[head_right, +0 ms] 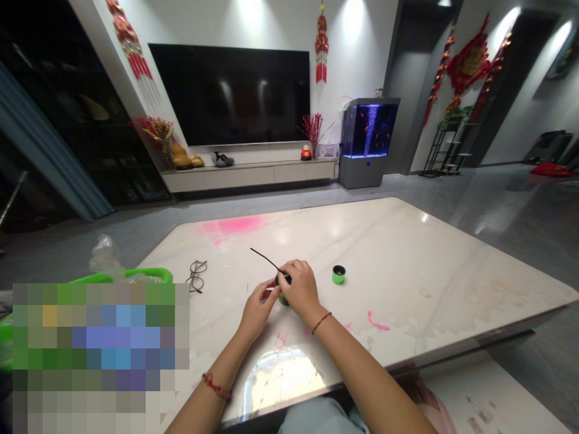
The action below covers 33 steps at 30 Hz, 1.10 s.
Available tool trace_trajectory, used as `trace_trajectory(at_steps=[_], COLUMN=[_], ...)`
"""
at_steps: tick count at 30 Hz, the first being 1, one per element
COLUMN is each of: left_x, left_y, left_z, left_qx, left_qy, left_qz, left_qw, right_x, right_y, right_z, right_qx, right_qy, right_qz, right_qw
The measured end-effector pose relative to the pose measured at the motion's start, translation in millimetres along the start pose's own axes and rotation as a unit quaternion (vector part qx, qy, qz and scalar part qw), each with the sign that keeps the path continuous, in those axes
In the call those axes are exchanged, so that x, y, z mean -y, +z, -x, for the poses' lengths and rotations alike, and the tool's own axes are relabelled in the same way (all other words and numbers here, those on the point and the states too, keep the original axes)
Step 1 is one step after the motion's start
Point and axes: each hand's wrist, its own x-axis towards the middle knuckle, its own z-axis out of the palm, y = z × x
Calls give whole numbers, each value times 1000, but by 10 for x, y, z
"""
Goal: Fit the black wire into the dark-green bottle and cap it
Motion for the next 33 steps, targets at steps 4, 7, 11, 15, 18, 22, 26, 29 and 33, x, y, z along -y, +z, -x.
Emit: trace_trajectory(at_steps=[4,7,11,15,18,22,26,29,33], left_x=[0,-1,-5,-21,-33,-37,-38,-35,-21], left_y=[0,2,5,-2,-10,-11,-11,-18,-28], left_z=[0,0,0,5,9,8,4,5,12], left_qx=[2,3,3,6,8,6,6,7,7], left_qy=[-2,-2,-3,-15,-18,-18,-9,-5,-16], left_qz=[0,2,9,12,12,14,16,18,20], left_qw=[1000,1000,1000,1000,1000,1000,1000,1000,1000], right_x=[-6,-22,-101,-239,-327,-361,-354,-370,-394], right_y=[1,-6,-15,-6,2,-15,-30,-6,56], right_z=[13,27,79,160,219,281,326,359,420], right_qx=[-2,-10,-17,-10,-12,5,29,29,34], right_qy=[-1,-3,17,61,112,152,159,159,147], right_qz=[-12,-19,-37,-79,-123,-179,-209,-222,-174], right_qw=[1000,1000,999,995,986,972,964,961,973])
